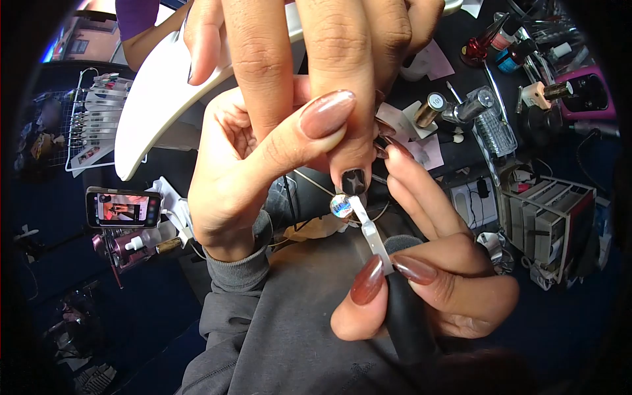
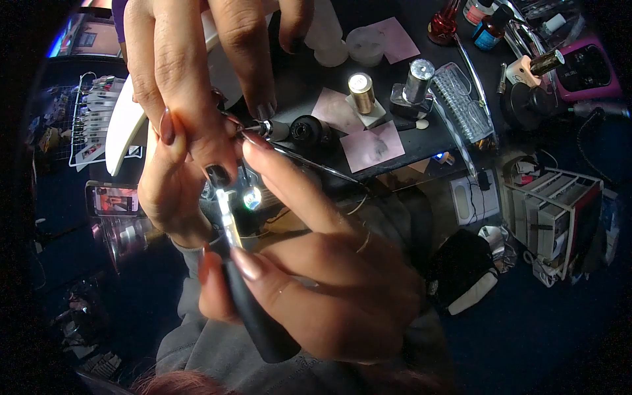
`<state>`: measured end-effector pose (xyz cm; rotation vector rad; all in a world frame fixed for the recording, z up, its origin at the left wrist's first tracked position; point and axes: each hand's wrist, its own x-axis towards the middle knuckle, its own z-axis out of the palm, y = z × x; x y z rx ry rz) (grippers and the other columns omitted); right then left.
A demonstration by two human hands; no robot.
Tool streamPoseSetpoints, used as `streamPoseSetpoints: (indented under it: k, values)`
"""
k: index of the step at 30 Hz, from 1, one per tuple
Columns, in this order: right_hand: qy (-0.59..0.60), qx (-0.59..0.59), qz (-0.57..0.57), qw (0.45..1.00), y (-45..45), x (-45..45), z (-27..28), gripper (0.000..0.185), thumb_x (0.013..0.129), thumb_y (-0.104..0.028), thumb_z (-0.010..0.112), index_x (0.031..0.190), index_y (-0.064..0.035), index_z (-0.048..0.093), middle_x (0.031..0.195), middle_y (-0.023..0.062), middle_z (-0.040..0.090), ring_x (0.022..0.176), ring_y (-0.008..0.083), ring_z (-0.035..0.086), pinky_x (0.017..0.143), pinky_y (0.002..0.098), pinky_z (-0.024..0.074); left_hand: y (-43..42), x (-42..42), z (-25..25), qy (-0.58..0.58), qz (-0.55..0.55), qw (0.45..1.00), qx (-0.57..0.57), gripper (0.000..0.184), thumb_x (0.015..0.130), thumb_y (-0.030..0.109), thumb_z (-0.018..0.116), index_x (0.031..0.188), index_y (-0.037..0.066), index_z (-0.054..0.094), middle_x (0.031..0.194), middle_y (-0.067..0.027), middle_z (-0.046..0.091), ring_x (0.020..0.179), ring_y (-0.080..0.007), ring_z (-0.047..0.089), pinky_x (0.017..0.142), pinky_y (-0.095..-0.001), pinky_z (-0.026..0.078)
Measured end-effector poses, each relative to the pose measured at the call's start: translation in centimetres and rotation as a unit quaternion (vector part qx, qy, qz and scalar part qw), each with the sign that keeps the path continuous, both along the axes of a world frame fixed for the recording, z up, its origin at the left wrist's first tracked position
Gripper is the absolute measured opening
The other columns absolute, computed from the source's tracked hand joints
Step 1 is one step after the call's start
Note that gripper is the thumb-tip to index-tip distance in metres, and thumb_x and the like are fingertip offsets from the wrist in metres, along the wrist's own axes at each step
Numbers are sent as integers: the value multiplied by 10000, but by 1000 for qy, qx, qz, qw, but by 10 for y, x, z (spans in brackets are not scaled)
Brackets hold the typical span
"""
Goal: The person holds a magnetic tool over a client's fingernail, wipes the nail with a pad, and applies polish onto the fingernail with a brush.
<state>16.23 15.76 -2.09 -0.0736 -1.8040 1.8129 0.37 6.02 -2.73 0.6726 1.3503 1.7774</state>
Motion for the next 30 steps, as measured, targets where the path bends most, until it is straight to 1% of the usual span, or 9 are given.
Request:
streamPoseSetpoints:
  k: [4,6,9,11,18,24,26,27,30]
  values:
    - [12,-41,4,999,-1,0,1,198,755,-1,601,894,40,466,894,249,553,1062,607,411,885,640,380,3,10,13,20,53,998,14,212,836,170,626,921,-24,628,779,-81,648,669,-102,614,640,-205,489]
    - [10,-50,3,999,-1,1,1,180,764,8,591,891,45,468,894,254,549,1067,613,401,888,641,376,3,8,13,15,41,999,9,213,836,170,627,922,-25,628,779,-81,647,669,-102,614,640,-206,489]
    - [38,-46,4,998,2,0,-3,154,782,26,567,882,81,463,951,307,535,1105,610,366,925,627,352,3,8,13,13,33,999,6,215,836,171,626,923,-26,627,779,-82,647,668,-103,613,641,-208,488]
    - [29,-61,48,997,7,3,-1,146,795,38,546,865,121,448,1021,380,491,1144,603,324,968,610,316,3,8,13,16,37,999,8,216,837,172,625,923,-26,626,779,-83,647,667,-104,612,641,-209,486]
    - [-26,-58,59,996,10,4,3,141,810,36,531,863,128,439,1041,392,476,1146,601,323,971,611,305,2,8,13,31,37,999,9,218,839,177,623,920,-25,626,777,-80,646,664,-101,610,644,-206,481]
    - [37,-32,13,999,7,0,0,135,803,22,543,863,87,441,962,312,522,1090,605,388,928,626,346,3,9,14,15,45,999,17,218,839,177,623,926,-23,625,777,-80,646,664,-99,614,631,-203,488]
    - [-20,2,90,996,19,4,5,183,811,-30,551,882,81,423,937,304,538,1104,586,395,943,605,348,2,10,14,14,50,998,21,218,840,179,622,924,-22,625,775,-78,645,662,-97,612,626,-202,485]
    - [-12,11,88,996,19,6,6,237,794,-56,571,914,69,410,929,284,531,1071,554,405,910,576,360,3,11,15,13,51,998,23,218,840,180,622,923,-22,625,774,-78,644,661,-96,611,624,-201,483]
    - [123,32,-41,991,12,-2,-9,410,741,-135,628,1010,36,370,903,224,509,974,456,434,813,489,396,4,12,14,10,55,998,30,219,841,183,621,921,-21,626,770,-76,643,657,-93,609,616,-200,479]
